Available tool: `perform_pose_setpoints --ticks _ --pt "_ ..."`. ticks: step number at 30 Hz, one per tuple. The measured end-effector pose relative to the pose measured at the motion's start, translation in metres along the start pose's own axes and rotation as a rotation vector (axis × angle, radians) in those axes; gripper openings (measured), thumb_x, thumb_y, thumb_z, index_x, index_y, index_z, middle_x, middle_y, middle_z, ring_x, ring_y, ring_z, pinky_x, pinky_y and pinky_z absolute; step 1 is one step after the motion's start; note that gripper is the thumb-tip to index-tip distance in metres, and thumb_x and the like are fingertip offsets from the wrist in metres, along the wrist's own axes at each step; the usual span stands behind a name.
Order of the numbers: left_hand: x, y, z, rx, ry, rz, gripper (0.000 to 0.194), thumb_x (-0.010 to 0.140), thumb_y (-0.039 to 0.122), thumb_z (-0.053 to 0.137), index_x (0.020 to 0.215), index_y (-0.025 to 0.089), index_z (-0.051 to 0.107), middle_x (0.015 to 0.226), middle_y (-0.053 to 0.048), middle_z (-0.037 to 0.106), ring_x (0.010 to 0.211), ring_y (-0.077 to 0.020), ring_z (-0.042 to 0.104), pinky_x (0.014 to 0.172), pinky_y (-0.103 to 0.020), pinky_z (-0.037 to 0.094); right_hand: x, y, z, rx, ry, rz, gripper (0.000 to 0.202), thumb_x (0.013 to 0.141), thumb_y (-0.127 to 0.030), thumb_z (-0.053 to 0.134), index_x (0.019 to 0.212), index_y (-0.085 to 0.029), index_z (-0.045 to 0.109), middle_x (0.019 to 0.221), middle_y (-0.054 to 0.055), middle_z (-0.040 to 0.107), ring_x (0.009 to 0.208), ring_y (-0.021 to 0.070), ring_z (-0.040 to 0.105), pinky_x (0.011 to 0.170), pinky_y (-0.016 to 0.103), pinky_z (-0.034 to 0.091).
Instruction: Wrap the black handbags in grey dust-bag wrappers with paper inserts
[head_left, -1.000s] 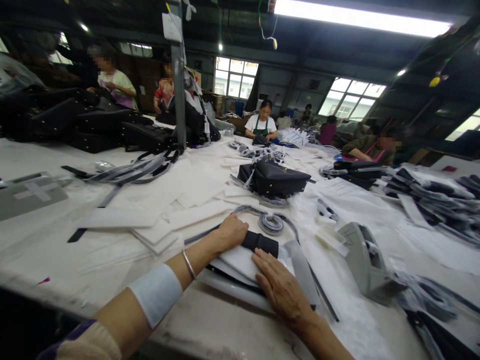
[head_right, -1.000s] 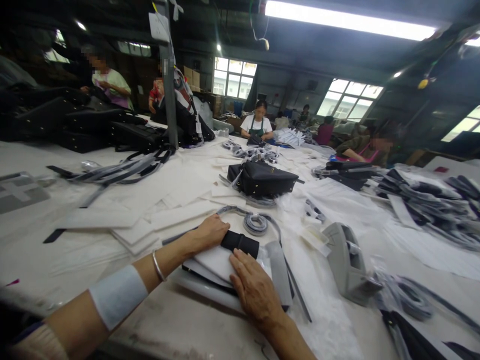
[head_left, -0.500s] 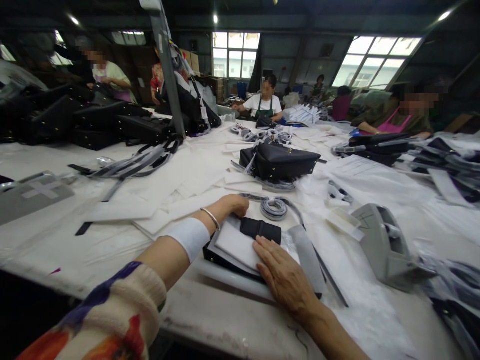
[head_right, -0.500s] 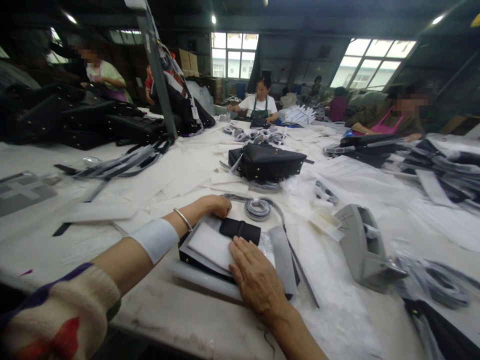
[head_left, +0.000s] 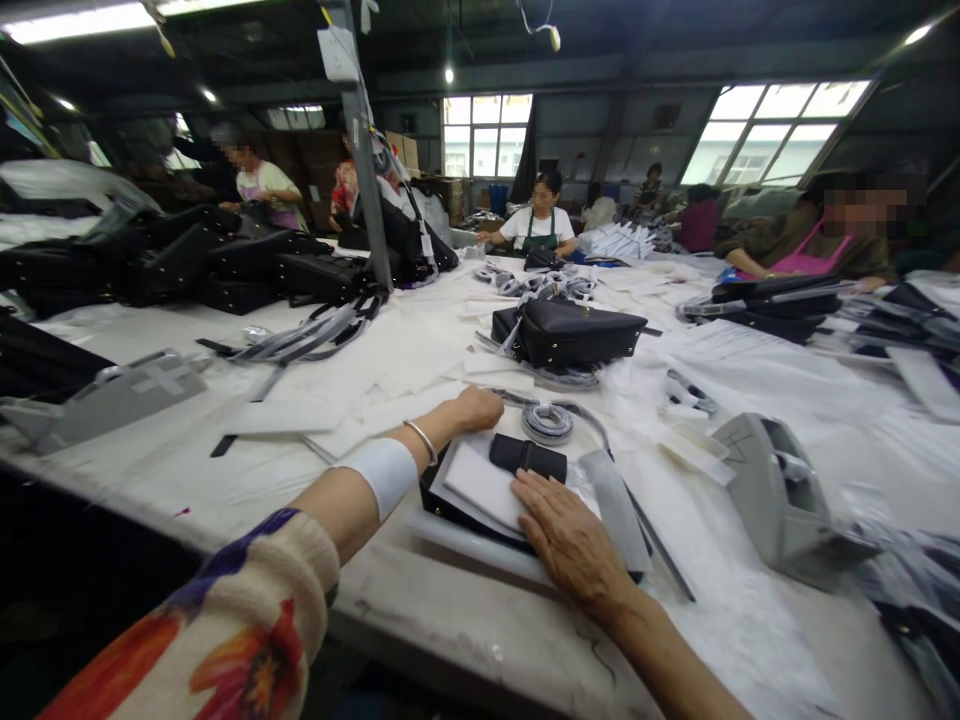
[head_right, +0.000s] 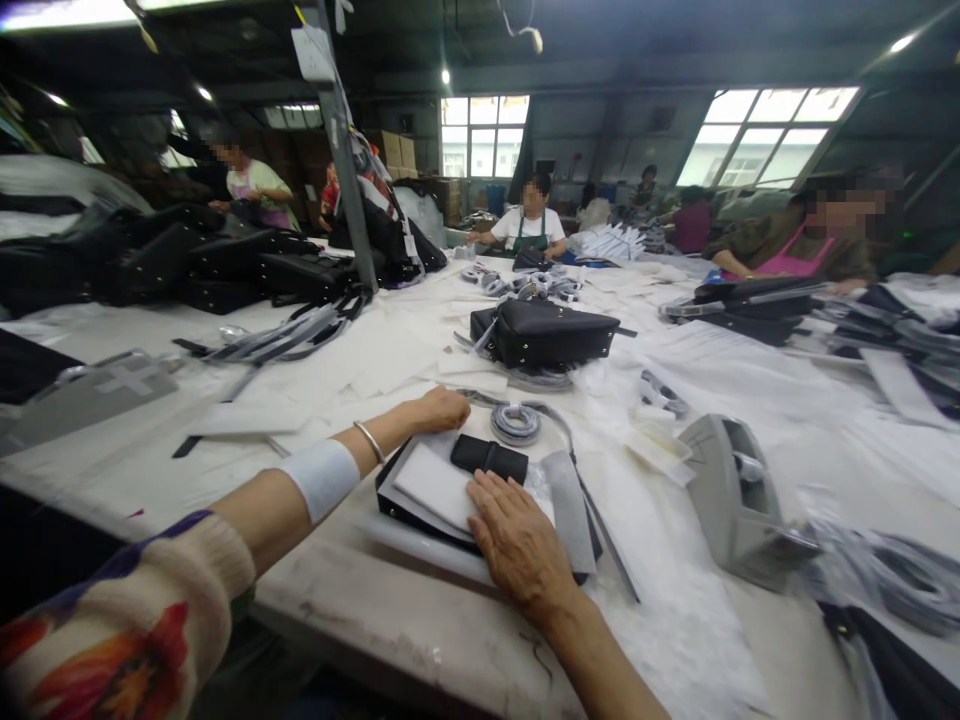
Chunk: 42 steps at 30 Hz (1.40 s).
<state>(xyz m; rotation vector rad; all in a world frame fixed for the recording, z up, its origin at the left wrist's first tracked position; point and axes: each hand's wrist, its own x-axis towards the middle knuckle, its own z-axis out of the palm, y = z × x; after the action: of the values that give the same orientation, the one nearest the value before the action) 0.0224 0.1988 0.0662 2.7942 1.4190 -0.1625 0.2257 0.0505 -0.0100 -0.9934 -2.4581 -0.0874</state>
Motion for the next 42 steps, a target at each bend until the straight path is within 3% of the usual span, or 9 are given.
perform_pose_setpoints --ticks 5,8,11,15,19,23,30,35,42 --pt "-0.087 0.0 -0.012 -0.113 0.174 0.067 0.03 0.102 0.031 0.051 0.128 0.018 0.057 0.13 -0.009 0.061 0.121 -0.0194 0.058 0.104 -0.036 0.047 0.001 0.001 -0.001 -0.024 -0.015 -0.021 0.036 0.102 -0.025 0.042 0.134 -0.015 0.056 0.144 0.013 0.056 0.134 0.028 0.051 0.108 0.053 0.046" --pt "-0.152 0.012 0.01 -0.143 0.188 0.193 0.065 0.08 0.046 0.079 0.135 0.023 0.054 0.14 -0.009 0.058 0.137 -0.0281 0.046 0.114 -0.042 0.036 0.004 0.001 -0.007 -0.015 -0.034 -0.055 0.042 0.1 -0.037 0.053 0.135 -0.015 0.056 0.145 0.014 0.054 0.135 0.0311 0.048 0.111 0.055 0.041" --pt "-0.184 0.021 0.04 -0.104 0.304 0.277 0.084 0.074 0.04 0.084 0.146 0.023 0.042 0.15 -0.012 0.048 0.143 -0.035 0.036 0.117 -0.053 0.028 0.01 -0.002 -0.018 0.02 -0.091 -0.067 0.06 0.091 -0.052 0.065 0.135 -0.013 0.055 0.139 0.017 0.059 0.129 0.0321 0.054 0.112 0.054 0.04" --pt "-0.177 0.02 0.057 -0.096 0.416 0.264 0.069 0.081 0.023 0.077 0.143 0.021 0.044 0.142 -0.011 0.055 0.139 -0.03 0.043 0.115 -0.045 0.035 0.019 -0.012 -0.031 0.024 -0.192 -0.022 0.087 0.071 -0.061 0.081 0.137 -0.011 0.053 0.137 0.021 0.059 0.127 0.0352 0.055 0.115 0.057 0.034" --pt "-0.172 0.019 0.052 -0.133 0.401 0.285 0.087 0.07 0.045 0.087 0.141 0.017 0.045 0.141 -0.015 0.055 0.136 -0.0356 0.045 0.111 -0.049 0.04 0.018 -0.022 -0.031 -0.038 -0.271 0.007 0.107 0.056 -0.053 0.092 0.144 -0.012 0.047 0.146 0.026 0.049 0.134 0.0413 0.048 0.112 0.061 0.037" --pt "-0.18 0.025 0.052 -0.115 0.354 0.234 0.1 0.064 0.051 0.089 0.145 0.019 0.039 0.145 -0.016 0.051 0.138 -0.0378 0.041 0.109 -0.053 0.04 0.01 -0.02 -0.021 -0.058 -0.247 0.033 0.093 0.066 -0.031 0.089 0.146 -0.018 0.044 0.15 0.022 0.046 0.135 0.0373 0.048 0.108 0.055 0.045" --pt "-0.167 0.027 0.064 0.005 0.531 0.244 0.037 0.093 0.021 0.06 0.129 0.02 0.054 0.126 -0.01 0.064 0.124 -0.029 0.056 0.1 -0.041 0.046 0.009 -0.017 -0.017 -0.091 -0.163 0.037 0.079 0.077 -0.024 0.08 0.147 -0.021 0.044 0.148 0.017 0.05 0.131 0.0342 0.053 0.106 0.051 0.05" --pt "-0.16 0.022 0.082 0.031 0.651 0.241 0.025 0.102 0.02 0.045 0.123 0.021 0.058 0.118 -0.008 0.068 0.111 -0.0228 0.063 0.09 -0.035 0.052 0.011 -0.016 -0.014 -0.138 -0.132 -0.025 0.061 0.083 -0.018 0.073 0.141 -0.019 0.052 0.144 0.016 0.055 0.128 0.0329 0.056 0.104 0.047 0.051" --pt "-0.175 0.044 0.08 0.255 0.653 0.197 0.036 0.101 0.014 0.038 0.133 0.013 0.054 0.133 -0.014 0.06 0.134 -0.034 0.047 0.11 -0.059 0.038 0.004 -0.022 -0.002 -0.227 -0.042 -0.018 0.047 0.093 -0.02 0.063 0.139 -0.018 0.054 0.145 0.014 0.054 0.133 0.0321 0.051 0.107 0.049 0.047"
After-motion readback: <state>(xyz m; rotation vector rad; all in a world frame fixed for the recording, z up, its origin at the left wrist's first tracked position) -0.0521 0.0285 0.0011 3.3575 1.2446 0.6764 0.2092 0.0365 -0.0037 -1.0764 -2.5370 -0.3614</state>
